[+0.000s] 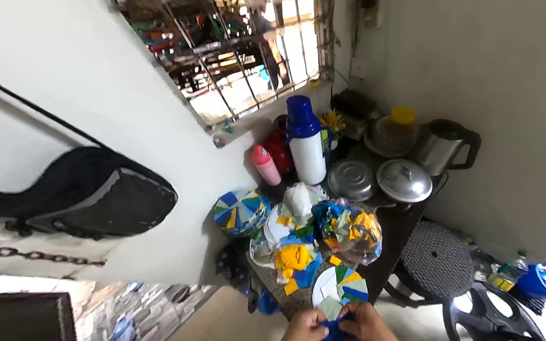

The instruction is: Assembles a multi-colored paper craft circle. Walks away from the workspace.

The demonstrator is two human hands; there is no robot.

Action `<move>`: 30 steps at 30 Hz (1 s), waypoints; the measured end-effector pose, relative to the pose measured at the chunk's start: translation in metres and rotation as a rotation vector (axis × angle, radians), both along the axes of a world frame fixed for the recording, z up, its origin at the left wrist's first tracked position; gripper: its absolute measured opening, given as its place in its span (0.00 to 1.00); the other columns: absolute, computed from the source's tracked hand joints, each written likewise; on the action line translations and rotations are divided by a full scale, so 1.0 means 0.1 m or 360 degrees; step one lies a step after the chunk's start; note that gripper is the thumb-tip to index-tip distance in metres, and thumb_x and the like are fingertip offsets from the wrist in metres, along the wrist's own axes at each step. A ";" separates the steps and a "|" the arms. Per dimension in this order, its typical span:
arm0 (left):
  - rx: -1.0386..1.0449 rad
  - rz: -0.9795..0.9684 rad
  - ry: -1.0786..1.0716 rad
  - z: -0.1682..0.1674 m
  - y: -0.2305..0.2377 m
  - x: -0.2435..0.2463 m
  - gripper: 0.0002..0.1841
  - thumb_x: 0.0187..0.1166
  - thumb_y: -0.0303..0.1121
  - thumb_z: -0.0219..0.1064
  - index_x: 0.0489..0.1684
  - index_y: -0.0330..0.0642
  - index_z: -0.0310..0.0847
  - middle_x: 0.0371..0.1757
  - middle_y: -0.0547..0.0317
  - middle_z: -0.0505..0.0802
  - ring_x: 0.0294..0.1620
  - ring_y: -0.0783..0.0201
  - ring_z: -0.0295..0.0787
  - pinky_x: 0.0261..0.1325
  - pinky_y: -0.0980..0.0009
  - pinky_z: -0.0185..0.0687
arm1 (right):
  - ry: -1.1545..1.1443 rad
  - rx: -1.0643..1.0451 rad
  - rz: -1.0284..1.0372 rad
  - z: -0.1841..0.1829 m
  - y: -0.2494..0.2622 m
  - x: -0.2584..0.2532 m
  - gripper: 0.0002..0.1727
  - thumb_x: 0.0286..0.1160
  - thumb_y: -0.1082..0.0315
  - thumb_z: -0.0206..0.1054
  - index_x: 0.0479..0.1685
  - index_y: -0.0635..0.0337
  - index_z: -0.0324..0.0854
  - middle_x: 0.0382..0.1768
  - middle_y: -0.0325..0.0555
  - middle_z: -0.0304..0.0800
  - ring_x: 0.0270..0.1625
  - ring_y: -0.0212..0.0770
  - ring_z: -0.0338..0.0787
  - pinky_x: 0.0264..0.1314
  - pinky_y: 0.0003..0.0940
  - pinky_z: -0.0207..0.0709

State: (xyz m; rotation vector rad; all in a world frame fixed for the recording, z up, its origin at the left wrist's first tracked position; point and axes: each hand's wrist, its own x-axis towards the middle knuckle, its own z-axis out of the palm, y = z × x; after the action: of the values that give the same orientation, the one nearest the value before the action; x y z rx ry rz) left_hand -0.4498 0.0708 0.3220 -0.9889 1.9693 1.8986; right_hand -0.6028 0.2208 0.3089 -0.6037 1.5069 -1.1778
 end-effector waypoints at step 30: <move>-0.0610 -0.0052 -0.0488 -0.54 -0.22 -0.07 0.13 0.86 0.31 0.62 0.58 0.32 0.88 0.55 0.41 0.94 0.61 0.50 0.90 0.70 0.52 0.79 | 0.0775 0.0808 0.0601 -0.31 -0.85 -0.11 0.14 0.87 0.68 0.61 0.61 0.65 0.86 0.57 0.62 0.91 0.60 0.57 0.92 0.69 0.56 0.80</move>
State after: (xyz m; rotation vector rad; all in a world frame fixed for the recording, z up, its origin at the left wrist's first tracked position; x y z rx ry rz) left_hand -0.4568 0.0484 0.2677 -1.2480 2.1789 1.2794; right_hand -0.6133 0.1357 0.2778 -0.8095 1.9031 -0.3403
